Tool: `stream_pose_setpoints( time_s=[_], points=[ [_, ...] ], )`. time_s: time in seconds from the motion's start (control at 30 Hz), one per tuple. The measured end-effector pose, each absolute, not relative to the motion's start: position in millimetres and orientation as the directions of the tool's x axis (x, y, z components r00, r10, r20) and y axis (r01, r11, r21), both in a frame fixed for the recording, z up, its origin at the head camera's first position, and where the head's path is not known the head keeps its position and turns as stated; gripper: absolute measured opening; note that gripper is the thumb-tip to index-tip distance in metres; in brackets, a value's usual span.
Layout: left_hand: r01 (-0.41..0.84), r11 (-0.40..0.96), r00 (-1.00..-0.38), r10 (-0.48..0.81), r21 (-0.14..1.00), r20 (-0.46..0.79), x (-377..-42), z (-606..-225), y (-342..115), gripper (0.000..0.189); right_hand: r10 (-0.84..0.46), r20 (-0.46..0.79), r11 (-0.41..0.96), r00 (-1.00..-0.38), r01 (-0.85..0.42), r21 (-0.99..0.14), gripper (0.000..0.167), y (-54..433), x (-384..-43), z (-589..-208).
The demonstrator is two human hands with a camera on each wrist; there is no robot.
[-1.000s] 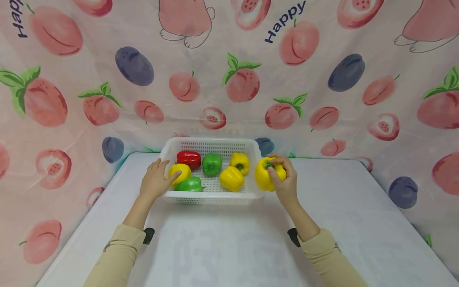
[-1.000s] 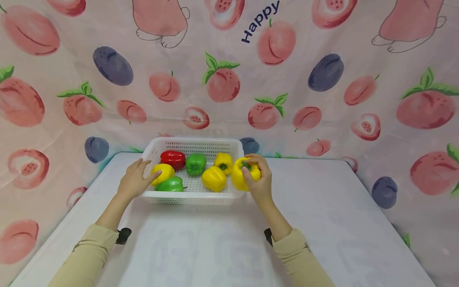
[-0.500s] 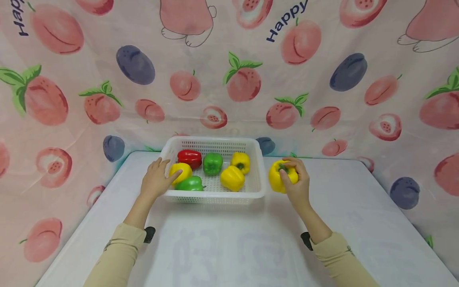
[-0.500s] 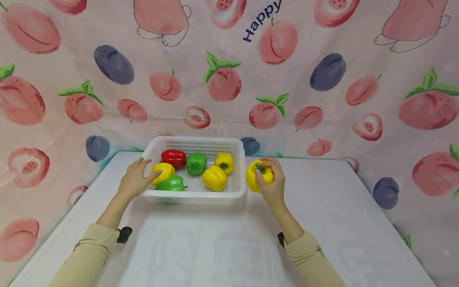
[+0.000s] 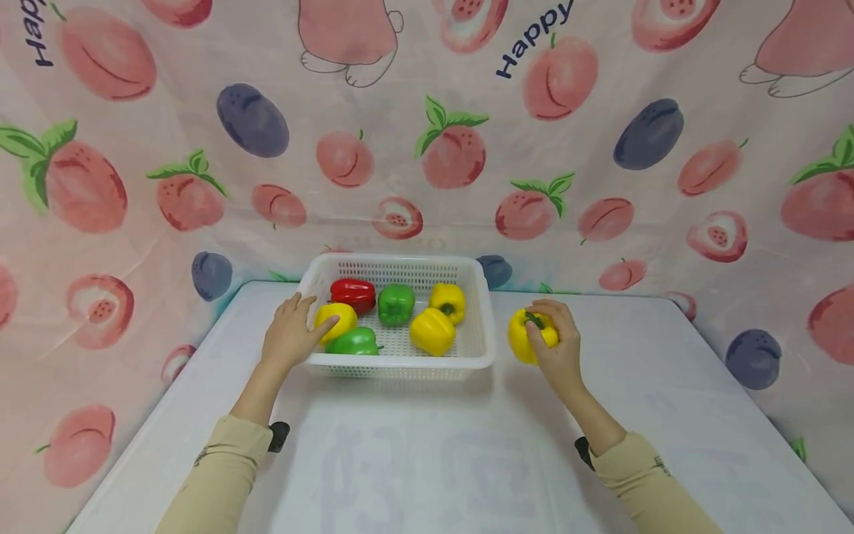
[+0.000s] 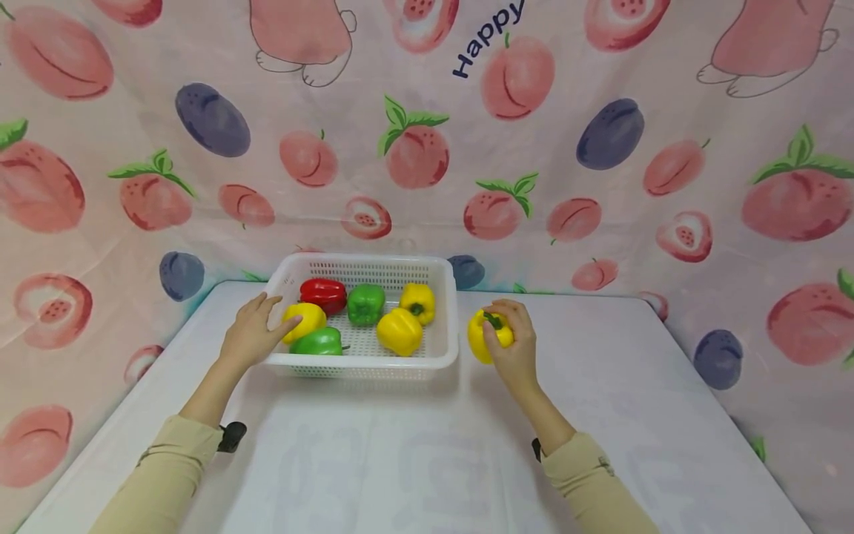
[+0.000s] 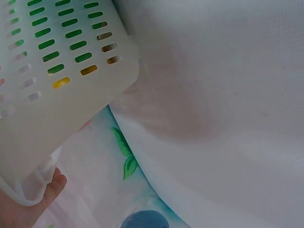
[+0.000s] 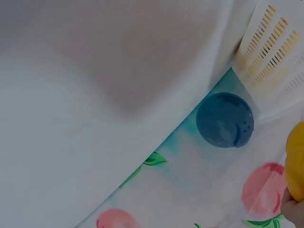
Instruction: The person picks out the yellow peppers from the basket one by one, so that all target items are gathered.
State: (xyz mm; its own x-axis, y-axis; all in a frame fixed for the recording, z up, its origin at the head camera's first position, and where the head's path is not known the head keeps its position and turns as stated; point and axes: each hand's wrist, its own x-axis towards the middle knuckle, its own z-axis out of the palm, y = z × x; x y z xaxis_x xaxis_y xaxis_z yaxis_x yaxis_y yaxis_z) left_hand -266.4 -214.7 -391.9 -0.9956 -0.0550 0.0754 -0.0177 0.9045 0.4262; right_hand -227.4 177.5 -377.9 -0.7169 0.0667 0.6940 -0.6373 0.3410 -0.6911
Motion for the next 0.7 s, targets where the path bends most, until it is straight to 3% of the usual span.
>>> stream_pose_setpoints(
  time_s=[0.43, 0.7],
  points=[
    [-0.013, 0.903, -0.996, -0.049, 0.43, 0.072, -267.3, -395.5, -213.4, 0.077, 0.151, 0.661, 0.444, -0.735, -0.548, -0.709, 0.016, 180.9, -229.2, -378.4],
    [-0.005, 0.907, -0.996, -0.044, 0.42, 0.083, -267.3, -392.7, -216.0, 0.078, 0.139, 0.594, 0.491, -0.792, -0.466, -0.736, 0.015, 194.7, -265.5, -409.7]
  ],
)
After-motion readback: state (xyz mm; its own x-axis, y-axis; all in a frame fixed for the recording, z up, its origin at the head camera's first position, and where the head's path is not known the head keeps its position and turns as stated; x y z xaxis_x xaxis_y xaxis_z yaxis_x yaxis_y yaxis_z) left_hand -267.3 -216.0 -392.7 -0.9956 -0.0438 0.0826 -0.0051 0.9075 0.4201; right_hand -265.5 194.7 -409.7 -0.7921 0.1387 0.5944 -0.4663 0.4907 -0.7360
